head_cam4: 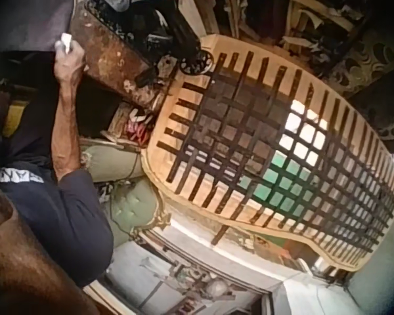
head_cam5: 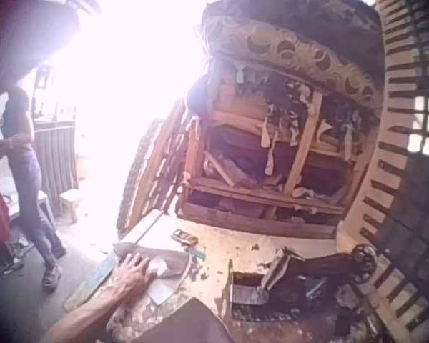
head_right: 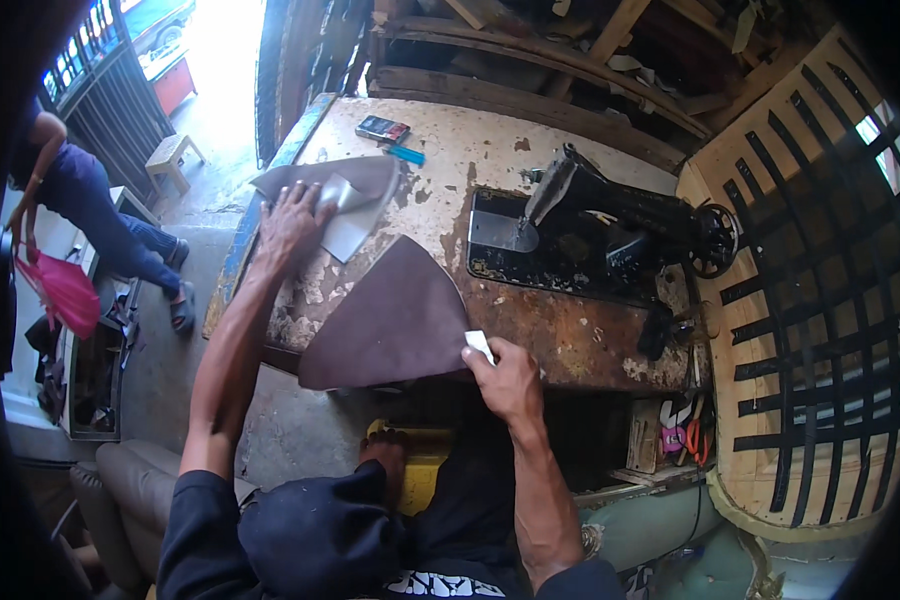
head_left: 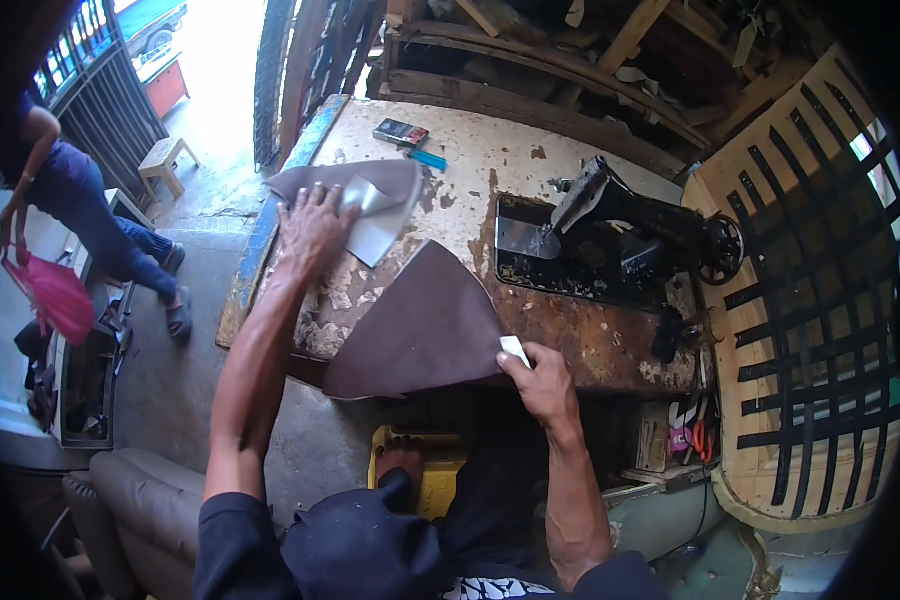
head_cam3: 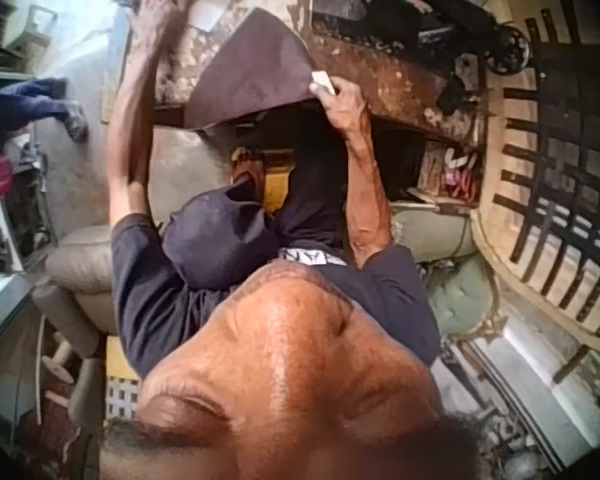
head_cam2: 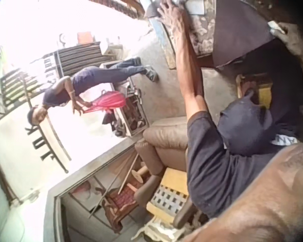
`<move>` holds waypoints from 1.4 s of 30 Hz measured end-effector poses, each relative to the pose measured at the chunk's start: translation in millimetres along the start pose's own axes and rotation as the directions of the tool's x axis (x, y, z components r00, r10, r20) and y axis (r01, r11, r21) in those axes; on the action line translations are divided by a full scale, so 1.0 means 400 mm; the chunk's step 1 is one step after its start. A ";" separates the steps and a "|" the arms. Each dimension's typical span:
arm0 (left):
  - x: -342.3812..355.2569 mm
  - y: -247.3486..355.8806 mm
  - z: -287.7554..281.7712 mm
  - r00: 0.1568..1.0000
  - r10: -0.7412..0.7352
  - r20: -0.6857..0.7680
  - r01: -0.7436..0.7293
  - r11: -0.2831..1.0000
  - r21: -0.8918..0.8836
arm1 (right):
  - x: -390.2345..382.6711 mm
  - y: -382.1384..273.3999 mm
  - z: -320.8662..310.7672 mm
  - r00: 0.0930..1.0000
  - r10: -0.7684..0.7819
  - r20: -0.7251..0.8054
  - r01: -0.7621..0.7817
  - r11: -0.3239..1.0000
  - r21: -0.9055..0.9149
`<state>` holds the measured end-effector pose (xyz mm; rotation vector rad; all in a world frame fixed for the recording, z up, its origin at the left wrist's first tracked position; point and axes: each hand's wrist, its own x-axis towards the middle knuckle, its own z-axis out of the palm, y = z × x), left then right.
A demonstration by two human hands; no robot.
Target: The person cuts a strip of material using scissors, aligns fabric pieces together, and stitches them along the edges using a sewing machine.
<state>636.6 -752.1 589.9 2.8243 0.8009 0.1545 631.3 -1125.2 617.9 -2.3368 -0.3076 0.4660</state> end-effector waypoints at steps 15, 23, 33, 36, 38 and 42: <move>-0.243 0.234 0.082 0.929 0.180 -0.325 -0.248 0.951 -0.183 | 0.019 0.020 -0.024 0.912 -0.167 -0.375 0.189 0.982 0.022; -0.259 0.223 0.038 0.772 0.368 -0.519 -0.625 0.587 -0.514 | 0.173 -0.010 -0.019 0.950 -0.295 -0.100 0.311 0.915 0.255; -0.202 0.229 0.039 0.810 0.352 -0.470 -0.583 0.578 -0.572 | 0.171 -0.006 0.006 0.959 -0.237 -0.156 0.271 0.928 0.257; -0.178 0.229 0.071 0.831 0.371 -0.414 -0.554 0.620 -0.556 | 0.140 0.032 -0.012 0.983 -0.117 -0.141 0.165 0.900 0.404; -0.177 0.228 0.082 0.854 0.372 -0.364 -0.520 0.641 -0.565 | 0.105 0.036 -0.043 0.990 0.014 -0.141 0.063 0.848 0.527; -0.213 0.264 0.079 0.812 0.498 -0.303 -0.583 0.713 -0.389 | 0.128 0.109 -0.080 0.922 -0.013 -0.386 0.150 0.933 0.328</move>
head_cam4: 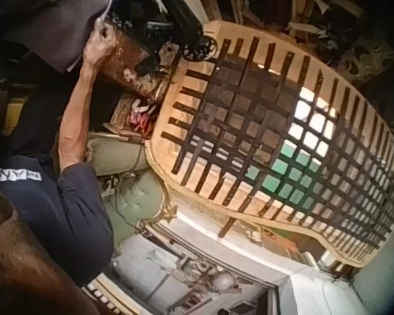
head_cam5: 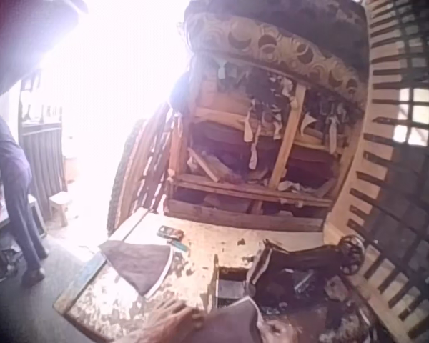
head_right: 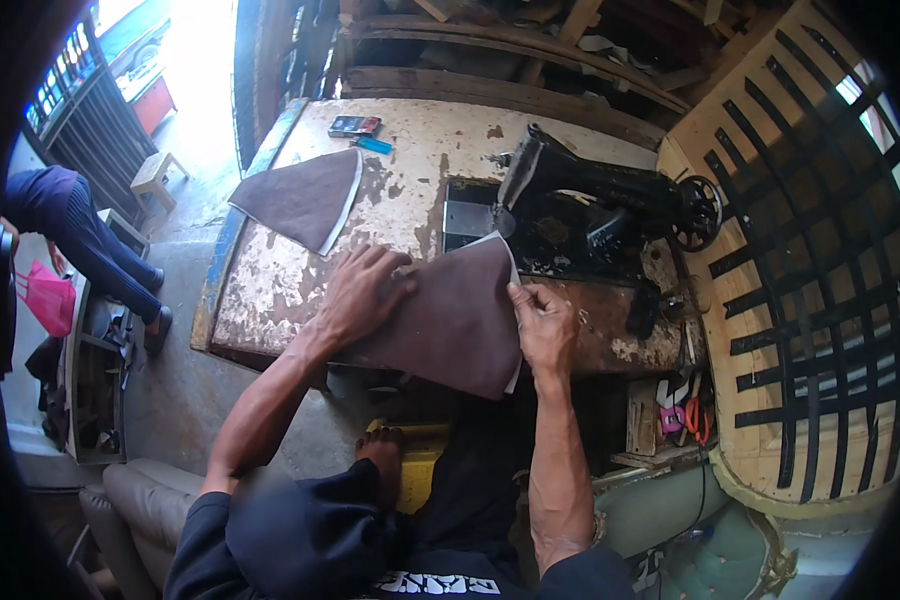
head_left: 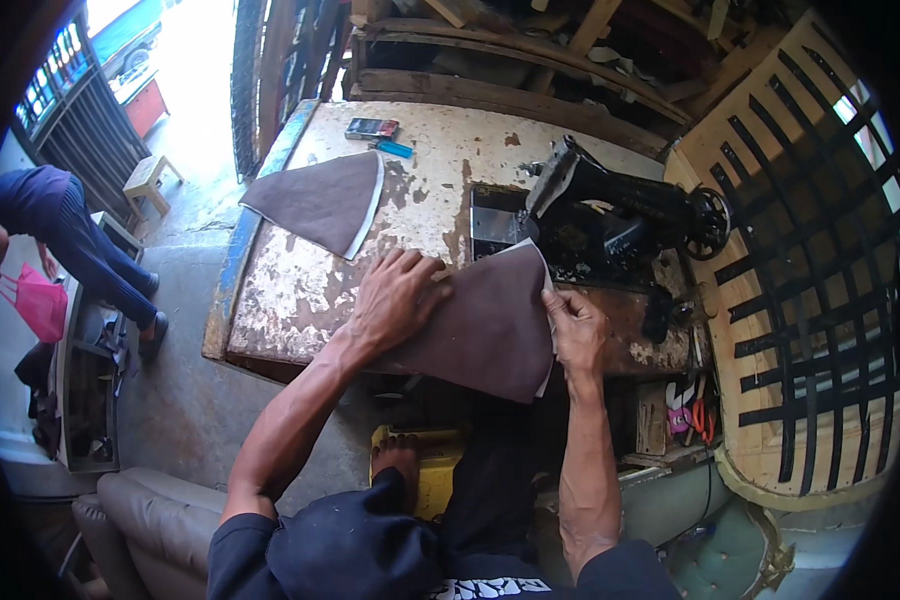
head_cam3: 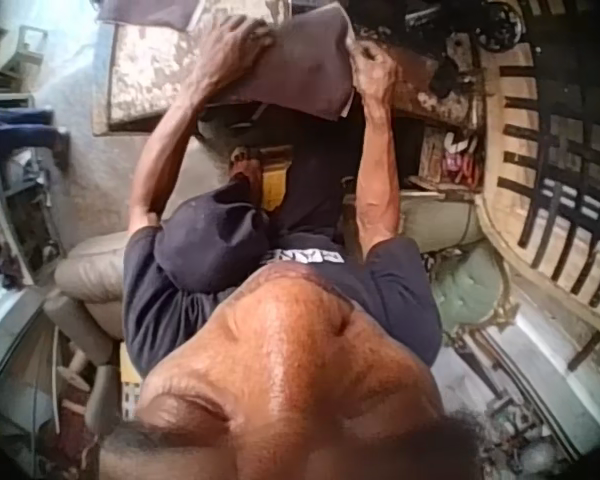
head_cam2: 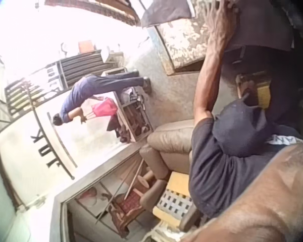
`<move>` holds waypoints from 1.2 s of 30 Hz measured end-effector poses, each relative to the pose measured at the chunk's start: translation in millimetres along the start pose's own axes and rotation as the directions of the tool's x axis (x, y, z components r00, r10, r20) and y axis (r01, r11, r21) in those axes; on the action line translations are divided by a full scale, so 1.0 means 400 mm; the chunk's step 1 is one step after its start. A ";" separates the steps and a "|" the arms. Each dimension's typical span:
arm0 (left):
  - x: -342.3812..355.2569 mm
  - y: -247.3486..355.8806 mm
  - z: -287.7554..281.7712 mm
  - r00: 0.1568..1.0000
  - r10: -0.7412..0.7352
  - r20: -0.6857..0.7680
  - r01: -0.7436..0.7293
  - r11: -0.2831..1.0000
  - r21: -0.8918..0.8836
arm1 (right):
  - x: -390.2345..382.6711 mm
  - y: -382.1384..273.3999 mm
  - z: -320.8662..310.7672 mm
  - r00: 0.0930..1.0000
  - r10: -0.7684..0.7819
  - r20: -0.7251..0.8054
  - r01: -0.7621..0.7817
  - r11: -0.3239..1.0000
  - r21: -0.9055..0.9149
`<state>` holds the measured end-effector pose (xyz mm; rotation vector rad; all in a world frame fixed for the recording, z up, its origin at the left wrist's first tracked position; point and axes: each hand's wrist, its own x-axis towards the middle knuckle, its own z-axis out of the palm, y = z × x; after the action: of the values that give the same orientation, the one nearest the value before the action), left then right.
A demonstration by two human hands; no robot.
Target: The person cuts a strip of material using scissors, aligns fabric pieces together, and stitches them along the edges using a sewing machine.
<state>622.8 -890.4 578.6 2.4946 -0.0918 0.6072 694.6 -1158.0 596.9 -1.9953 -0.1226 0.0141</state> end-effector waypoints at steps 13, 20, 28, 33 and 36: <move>0.019 -0.085 -0.045 1.000 0.030 -0.001 -0.028 0.946 0.322 | -0.014 -0.133 -0.300 0.925 -0.185 -0.332 0.196 0.981 -0.002; 0.110 0.192 -0.174 0.985 0.169 0.026 -0.090 0.643 -0.761 | -0.161 -0.460 -0.163 0.880 -0.307 0.361 0.200 0.931 0.305; 0.229 0.154 -0.202 0.864 -0.244 0.441 0.491 0.604 -0.627 | -0.009 -0.224 -0.035 0.898 0.021 0.439 -0.225 0.880 0.418; 0.203 -0.002 0.002 0.865 -0.292 0.408 0.332 0.943 -0.030 | -0.044 -0.003 0.049 0.905 0.202 0.374 -0.242 0.968 0.064; 0.206 0.000 0.014 0.884 -0.341 0.319 0.359 0.933 0.003 | -0.042 -0.043 0.034 0.915 0.249 0.317 -0.264 0.964 0.004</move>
<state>698.8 -888.1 610.6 2.4468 0.2180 0.0522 675.5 -1140.4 606.1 -1.9366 -0.0616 0.5024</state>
